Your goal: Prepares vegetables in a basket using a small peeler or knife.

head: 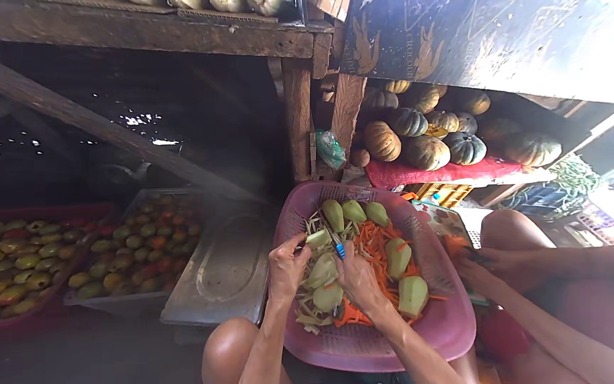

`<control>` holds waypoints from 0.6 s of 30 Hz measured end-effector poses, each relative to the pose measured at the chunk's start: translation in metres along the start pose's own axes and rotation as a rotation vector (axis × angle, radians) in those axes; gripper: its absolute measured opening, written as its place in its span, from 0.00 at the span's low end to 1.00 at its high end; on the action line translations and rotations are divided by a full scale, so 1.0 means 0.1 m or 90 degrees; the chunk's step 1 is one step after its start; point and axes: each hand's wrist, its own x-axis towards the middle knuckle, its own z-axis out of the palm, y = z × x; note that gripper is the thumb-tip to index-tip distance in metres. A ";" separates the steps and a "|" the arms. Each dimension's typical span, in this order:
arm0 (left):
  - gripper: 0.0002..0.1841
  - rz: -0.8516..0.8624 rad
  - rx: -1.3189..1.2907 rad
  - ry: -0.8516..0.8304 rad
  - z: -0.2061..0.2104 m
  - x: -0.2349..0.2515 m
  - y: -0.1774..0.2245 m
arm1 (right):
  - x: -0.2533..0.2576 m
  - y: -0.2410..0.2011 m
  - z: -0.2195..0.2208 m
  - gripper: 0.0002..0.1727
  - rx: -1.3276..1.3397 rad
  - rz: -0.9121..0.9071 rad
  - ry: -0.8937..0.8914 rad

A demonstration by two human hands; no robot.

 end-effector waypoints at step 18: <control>0.09 -0.027 -0.076 0.054 -0.02 0.06 -0.07 | 0.04 0.30 0.34 0.26 -0.003 0.188 -0.244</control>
